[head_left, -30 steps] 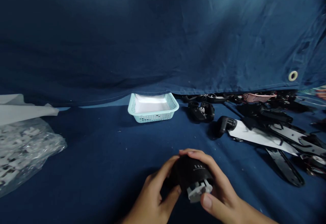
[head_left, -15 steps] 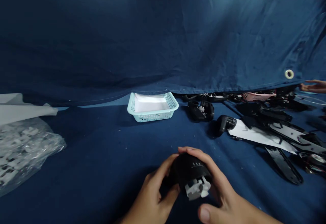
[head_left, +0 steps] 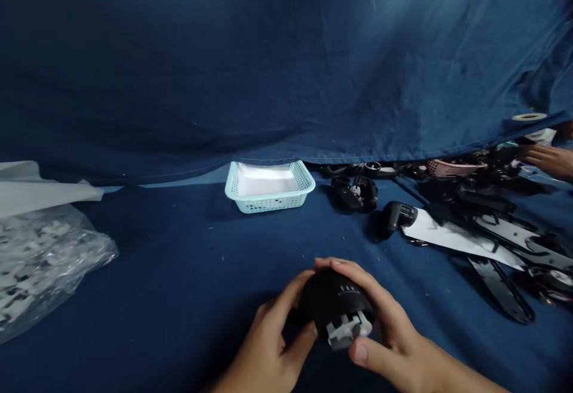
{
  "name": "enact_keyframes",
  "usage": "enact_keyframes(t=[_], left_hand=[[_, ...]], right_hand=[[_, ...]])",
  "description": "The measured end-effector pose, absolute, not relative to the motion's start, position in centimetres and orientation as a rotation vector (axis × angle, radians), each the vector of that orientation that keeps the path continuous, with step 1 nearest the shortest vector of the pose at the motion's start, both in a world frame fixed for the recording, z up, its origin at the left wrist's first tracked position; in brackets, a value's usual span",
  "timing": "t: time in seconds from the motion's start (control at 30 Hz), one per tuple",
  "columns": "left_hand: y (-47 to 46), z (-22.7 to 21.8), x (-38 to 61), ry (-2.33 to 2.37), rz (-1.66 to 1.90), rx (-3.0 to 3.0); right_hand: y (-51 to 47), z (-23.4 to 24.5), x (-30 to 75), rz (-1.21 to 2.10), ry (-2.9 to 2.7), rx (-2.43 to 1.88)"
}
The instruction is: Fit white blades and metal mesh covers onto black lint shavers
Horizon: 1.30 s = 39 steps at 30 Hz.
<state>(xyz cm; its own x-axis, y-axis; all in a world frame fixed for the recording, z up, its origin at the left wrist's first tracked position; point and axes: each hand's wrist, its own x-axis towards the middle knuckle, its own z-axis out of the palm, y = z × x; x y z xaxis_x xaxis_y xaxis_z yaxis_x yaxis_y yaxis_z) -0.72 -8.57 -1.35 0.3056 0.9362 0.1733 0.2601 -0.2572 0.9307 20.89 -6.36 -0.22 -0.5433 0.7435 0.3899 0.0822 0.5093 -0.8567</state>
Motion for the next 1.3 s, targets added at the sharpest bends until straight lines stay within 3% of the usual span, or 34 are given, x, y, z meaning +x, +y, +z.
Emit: enact_keyframes(t=[0.6,0.87,1.3], left_hand=[[-8.5,-1.6,-0.8,1.097,1.023,1.797],[-8.3,-2.2,-0.9,1.037,1.076,1.870],[-8.4,-2.1,-0.8,1.037,1.094,1.906]], right_hand=[[-6.6,0.6,20.1,0.975,-1.915,-0.698],[-6.7,1.1,19.5,0.743,-1.924,-0.625],[-6.4,1.0,20.2,0.742,-1.990,-0.615]])
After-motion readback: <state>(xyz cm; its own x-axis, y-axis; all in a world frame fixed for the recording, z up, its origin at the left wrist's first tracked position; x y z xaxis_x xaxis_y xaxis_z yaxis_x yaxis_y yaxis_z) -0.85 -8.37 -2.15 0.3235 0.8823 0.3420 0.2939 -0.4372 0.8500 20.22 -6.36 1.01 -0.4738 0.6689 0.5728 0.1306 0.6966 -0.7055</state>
